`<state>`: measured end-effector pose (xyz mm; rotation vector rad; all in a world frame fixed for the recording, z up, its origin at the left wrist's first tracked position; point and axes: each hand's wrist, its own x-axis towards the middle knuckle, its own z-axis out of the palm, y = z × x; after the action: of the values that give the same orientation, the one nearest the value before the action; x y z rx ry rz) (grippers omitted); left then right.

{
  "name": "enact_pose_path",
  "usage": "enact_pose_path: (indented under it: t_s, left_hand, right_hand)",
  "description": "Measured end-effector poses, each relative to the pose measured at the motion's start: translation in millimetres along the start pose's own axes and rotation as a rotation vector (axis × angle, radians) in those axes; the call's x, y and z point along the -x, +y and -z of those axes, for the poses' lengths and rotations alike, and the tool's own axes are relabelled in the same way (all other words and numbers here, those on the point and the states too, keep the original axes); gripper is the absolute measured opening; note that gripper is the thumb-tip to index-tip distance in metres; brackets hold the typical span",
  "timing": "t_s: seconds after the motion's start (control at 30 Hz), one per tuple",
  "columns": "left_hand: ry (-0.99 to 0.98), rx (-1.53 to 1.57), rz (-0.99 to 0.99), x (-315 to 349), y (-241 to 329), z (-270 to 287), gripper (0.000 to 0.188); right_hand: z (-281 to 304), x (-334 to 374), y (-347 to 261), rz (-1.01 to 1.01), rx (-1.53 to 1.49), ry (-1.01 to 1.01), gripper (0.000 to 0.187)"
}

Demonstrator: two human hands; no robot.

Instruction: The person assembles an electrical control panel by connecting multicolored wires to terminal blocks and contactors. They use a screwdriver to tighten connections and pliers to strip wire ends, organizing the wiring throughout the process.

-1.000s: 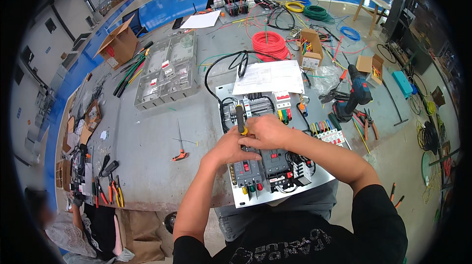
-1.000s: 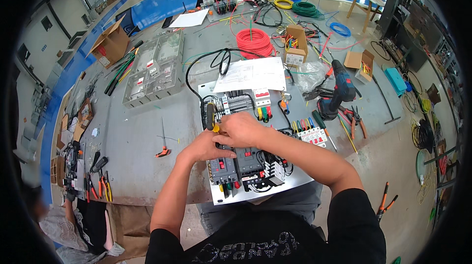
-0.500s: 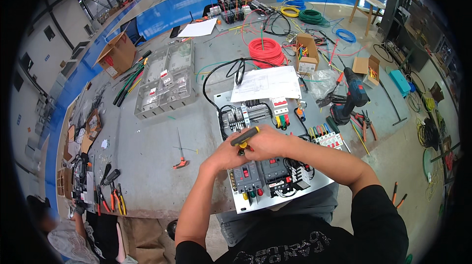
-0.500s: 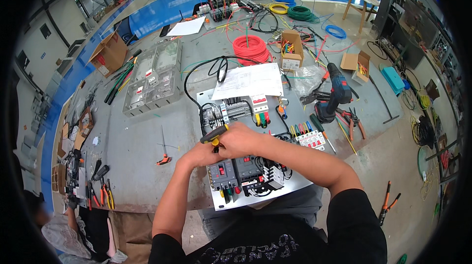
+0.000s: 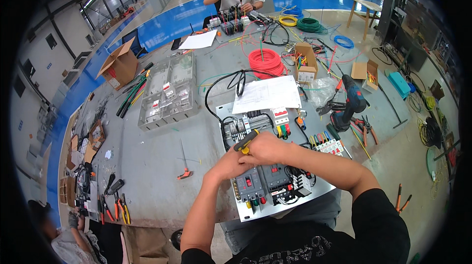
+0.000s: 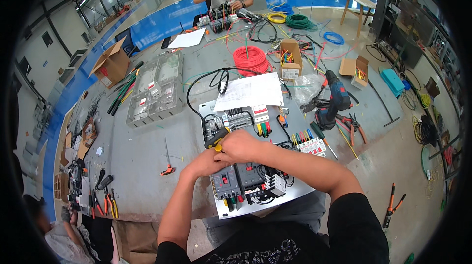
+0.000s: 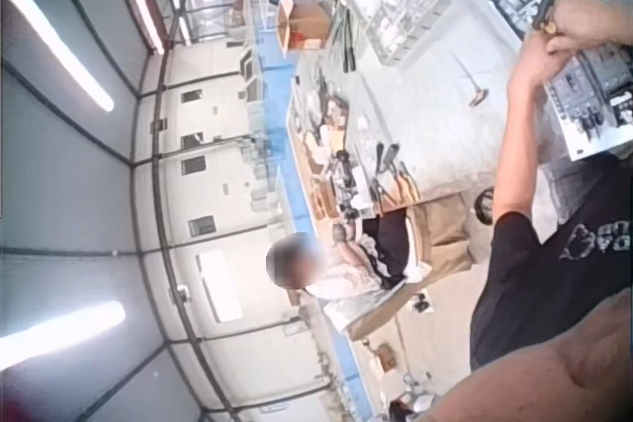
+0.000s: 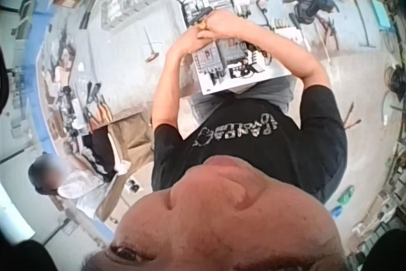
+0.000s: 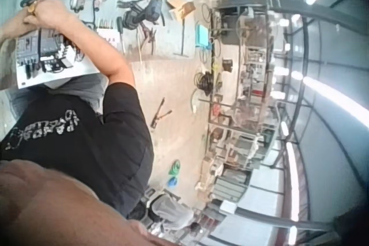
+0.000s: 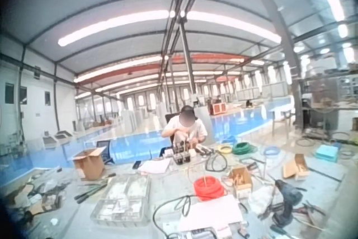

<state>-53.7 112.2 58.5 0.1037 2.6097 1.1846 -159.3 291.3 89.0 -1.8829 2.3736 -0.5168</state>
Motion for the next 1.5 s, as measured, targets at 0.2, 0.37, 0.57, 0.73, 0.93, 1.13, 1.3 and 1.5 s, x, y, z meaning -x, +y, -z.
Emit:
enact_pose_path:
  t_s: [0.2, 0.37, 0.57, 0.73, 0.93, 1.13, 1.3, 1.5]
  left_hand:
    - [-0.031, 0.022, -0.012, -9, -28, -8, 0.036]
    - [0.024, -0.077, -0.106, -7, -23, -5, 0.04]
    - [0.004, 0.026, 0.023, 3, 3, 1, 0.042]
    - [0.138, 0.045, -0.137, 3, -9, -7, 0.04]
    - [-0.022, 0.025, -0.006, -3, -1, -1, 0.042]
    - [0.091, -0.026, -0.122, -3, -12, -6, 0.039]
    - [0.078, -0.094, -0.157, -17, -24, -8, 0.044]
    - [-0.105, 0.097, -0.089, -14, -9, 4, 0.03]
  right_hand:
    - [-2, -3, 5, -0.028, -0.102, -0.067, 0.034]
    - [-14, -1, 8, 0.114, -0.105, 0.05, 0.027]
    - [9, 3, -3, -0.028, -0.233, -0.05, 0.035]
    - [11, -2, -5, -0.012, -0.093, -0.057, 0.053]
    - [2, 0, 4, -0.034, -0.097, -0.039, 0.047]
    - [-3, 1, 3, -0.046, -0.278, 0.038, 0.037]
    - [1, 0, 18, 0.002, -0.189, -0.052, 0.033]
    - [3, -5, 18, -0.036, -0.153, -0.089, 0.037]
